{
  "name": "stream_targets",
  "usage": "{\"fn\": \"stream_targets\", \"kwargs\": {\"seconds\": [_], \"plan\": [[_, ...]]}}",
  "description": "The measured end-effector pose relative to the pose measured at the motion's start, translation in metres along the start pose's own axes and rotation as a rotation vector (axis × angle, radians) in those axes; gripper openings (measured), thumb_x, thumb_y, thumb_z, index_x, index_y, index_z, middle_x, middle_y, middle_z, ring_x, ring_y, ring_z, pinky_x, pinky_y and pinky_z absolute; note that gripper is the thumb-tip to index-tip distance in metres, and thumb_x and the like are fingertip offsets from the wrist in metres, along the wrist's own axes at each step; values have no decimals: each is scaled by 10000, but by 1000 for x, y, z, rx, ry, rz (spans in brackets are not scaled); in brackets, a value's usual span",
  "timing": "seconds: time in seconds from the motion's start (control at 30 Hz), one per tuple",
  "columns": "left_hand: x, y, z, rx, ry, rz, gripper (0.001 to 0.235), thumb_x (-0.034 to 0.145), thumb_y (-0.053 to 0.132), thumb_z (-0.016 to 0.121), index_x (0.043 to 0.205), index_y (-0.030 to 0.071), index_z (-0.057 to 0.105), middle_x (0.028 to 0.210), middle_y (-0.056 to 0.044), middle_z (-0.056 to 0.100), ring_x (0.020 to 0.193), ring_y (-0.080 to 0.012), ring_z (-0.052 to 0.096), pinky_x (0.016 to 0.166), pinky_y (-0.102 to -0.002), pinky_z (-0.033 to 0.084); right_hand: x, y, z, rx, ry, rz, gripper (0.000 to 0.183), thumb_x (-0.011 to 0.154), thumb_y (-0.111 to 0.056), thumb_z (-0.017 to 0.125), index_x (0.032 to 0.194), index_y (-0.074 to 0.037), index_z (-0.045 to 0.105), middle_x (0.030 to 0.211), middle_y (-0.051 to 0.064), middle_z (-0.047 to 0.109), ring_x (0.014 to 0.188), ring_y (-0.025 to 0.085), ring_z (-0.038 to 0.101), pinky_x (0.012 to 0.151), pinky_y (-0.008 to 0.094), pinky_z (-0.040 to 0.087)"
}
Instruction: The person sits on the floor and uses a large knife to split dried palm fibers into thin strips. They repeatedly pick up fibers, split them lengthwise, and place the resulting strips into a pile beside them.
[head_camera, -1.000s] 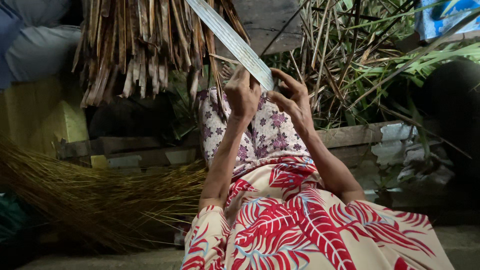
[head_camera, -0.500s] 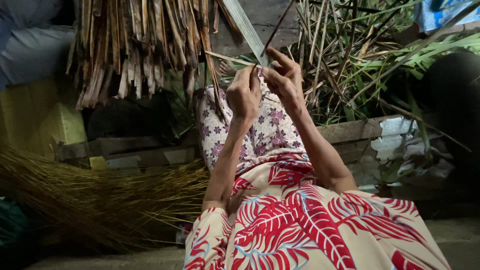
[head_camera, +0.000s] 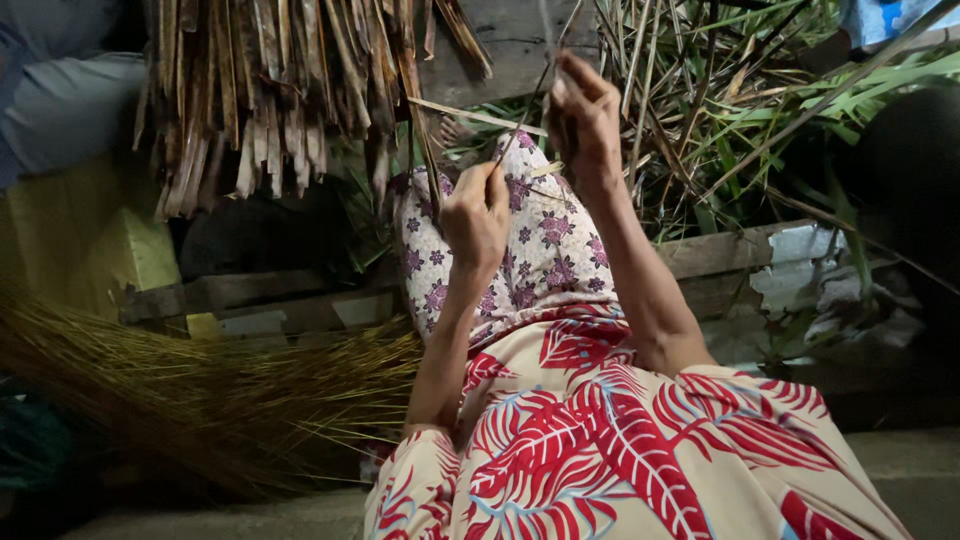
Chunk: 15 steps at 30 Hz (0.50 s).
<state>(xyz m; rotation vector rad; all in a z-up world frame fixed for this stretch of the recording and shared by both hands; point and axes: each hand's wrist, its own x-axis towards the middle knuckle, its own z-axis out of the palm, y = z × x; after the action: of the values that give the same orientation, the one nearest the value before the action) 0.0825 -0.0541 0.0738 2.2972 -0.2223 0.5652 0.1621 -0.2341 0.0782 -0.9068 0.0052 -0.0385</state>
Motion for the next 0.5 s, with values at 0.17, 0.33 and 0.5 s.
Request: {"fn": "stream_targets", "kwargs": {"seconds": [0.17, 0.33, 0.5], "plan": [[-16, 5, -19, 16, -36, -3, 99, 1081, 22, 726, 1149, -38, 767, 995, -172, 825, 794, -243, 808, 696, -343, 689, 7, -15, 10, -87, 18, -21, 722, 990, -377, 813, 1556, 32, 631, 875, -59, 744, 574, 18, 562, 682, 220, 653], [-16, 17, -42, 31, -25, -10, 85, 1080, 24, 722, 1117, -32, 774, 976, -175, 813, 804, -288, 795, 722, -400, 657, 8, -8, 14, -26, -46, -27, 499, 1074, -305, 797, 1490, -48, 696, 860, -22, 743, 563, 29, 548, 457, 196, 407], [-22, 17, -53, 49, -38, -41, 95, 1074, 18, 736, 1140, -35, 780, 975, -167, 823, 793, -264, 799, 714, -387, 673, 12, -2, 22, 26, -8, 10, 577, 986, -293, 815, 1458, 18, 698, 764, 26, 696, 500, 53, 504, 422, 212, 376]]}}
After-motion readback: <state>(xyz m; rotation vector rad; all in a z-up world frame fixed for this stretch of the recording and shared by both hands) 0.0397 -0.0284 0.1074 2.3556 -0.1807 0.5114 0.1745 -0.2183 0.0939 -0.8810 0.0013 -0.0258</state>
